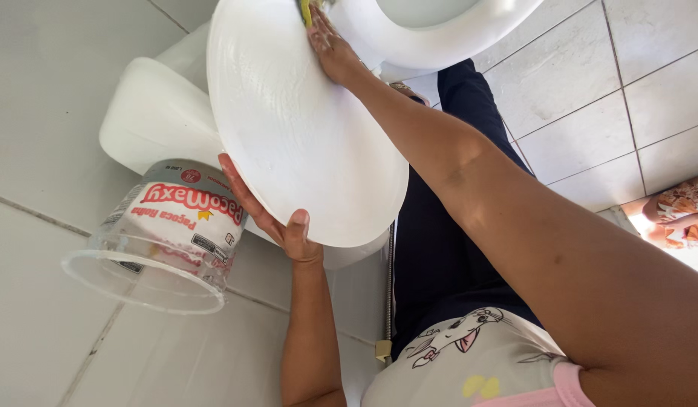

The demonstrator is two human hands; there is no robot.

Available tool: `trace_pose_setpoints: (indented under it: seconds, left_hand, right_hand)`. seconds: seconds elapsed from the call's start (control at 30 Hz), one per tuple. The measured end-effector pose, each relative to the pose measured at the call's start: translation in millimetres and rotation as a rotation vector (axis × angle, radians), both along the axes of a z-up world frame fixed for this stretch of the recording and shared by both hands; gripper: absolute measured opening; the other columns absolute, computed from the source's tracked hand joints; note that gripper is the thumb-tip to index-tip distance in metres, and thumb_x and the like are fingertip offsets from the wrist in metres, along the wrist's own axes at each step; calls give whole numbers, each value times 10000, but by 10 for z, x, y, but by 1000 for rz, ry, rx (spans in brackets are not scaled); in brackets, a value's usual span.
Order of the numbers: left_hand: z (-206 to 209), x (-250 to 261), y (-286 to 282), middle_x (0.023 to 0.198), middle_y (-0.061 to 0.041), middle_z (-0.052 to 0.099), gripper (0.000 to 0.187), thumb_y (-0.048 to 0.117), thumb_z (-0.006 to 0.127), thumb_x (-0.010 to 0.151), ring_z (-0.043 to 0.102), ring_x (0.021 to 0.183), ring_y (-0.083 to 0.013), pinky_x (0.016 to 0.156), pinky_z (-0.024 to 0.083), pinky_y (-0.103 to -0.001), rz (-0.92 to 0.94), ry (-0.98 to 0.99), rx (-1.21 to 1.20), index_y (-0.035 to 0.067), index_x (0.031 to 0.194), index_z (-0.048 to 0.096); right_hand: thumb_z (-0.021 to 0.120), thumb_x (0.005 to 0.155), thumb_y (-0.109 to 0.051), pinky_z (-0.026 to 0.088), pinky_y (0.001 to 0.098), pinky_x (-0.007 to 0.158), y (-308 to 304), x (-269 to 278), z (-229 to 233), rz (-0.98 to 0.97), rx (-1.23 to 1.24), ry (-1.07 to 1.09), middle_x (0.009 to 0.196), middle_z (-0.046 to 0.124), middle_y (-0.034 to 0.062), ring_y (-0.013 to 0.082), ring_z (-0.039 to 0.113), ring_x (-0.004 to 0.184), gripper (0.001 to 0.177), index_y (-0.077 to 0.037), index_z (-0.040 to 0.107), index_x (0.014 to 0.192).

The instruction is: The person scrubs the toilet seat and lid with a sponge, repeatedly dipping the sponge into a bucket of water to rinse it. They clean the underside of the lid, the top of the seat, and the rim of the bowl.

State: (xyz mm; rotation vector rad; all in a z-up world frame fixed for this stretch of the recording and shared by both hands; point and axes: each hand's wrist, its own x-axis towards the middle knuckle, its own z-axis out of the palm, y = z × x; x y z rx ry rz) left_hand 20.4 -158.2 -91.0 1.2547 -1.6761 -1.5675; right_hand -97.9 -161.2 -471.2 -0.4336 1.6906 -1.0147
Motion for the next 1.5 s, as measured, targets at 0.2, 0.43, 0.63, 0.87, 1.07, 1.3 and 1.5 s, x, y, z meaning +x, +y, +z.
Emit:
trace_pose_setpoints:
  seconds: [0.2, 0.43, 0.63, 0.87, 1.07, 1.3, 1.5]
  left_hand:
    - [43, -32, 21, 1762, -89, 79, 1005, 434, 742, 901, 107, 1606, -285, 1333, 172, -491, 20, 35, 25, 146, 1669, 161]
    - [53, -139, 13, 1762, -81, 80, 1001, 418, 731, 894, 99, 1610, -285, 1342, 177, -497, 47, 76, 25, 154, 1689, 183]
    - [32, -95, 42, 1765, -69, 83, 944, 425, 726, 912, 100, 1613, -277, 1344, 200, -496, 36, 69, 14, 179, 1657, 202]
    - [44, -114, 32, 1756, -67, 81, 997, 478, 730, 895, 111, 1604, -280, 1335, 213, -503, 37, 35, -10, 155, 1658, 175]
    - [65, -149, 22, 1749, -85, 89, 1043, 497, 723, 895, 114, 1649, -301, 1371, 191, -513, 30, 22, 3, 152, 1703, 160]
    - [29, -124, 45, 1765, -59, 81, 934, 480, 697, 944, 89, 1613, -264, 1346, 203, -494, 5, 20, -32, 171, 1659, 182]
    - [50, -144, 44, 1750, -74, 70, 1038, 484, 726, 908, 99, 1650, -298, 1339, 160, -497, 39, 61, 15, 160, 1707, 149]
  right_hand:
    - [384, 1121, -301, 259, 365, 1338, -438, -59, 1378, -195, -370, -301, 1739, 224, 30, 265, 221, 1628, 555, -163, 299, 1653]
    - [530, 1068, -390, 323, 432, 1283, 546, -113, 3224, -178, -637, -531, 1416, 635, 61, 206, 477, 1455, 401, -169, 602, 1394]
    - [670, 1015, -61, 482, 498, 968, 592, -173, 3067, -162, 238, -400, 922, 468, 220, 341, 494, 868, 398, -113, 548, 1390]
    - [417, 899, 186, 334, 420, 1306, -16, -35, 2601, -89, -334, 49, 1661, 323, 104, 337, 341, 1510, 797, -208, 386, 1591]
    - [439, 847, 91, 276, 445, 1307, 995, 265, 2974, 107, -426, -105, 1645, 275, 144, 342, 272, 1568, 838, -161, 272, 1628]
    - [397, 936, -195, 150, 358, 1347, 453, -125, 1909, -50, -346, -162, 1767, 189, 115, 284, 160, 1650, 731, -126, 281, 1655]
    - [179, 1129, -590, 14, 479, 1396, 414, 224, 2777, 171, -463, -34, 1794, 90, 56, 251, -3, 1679, 710, -169, 141, 1699]
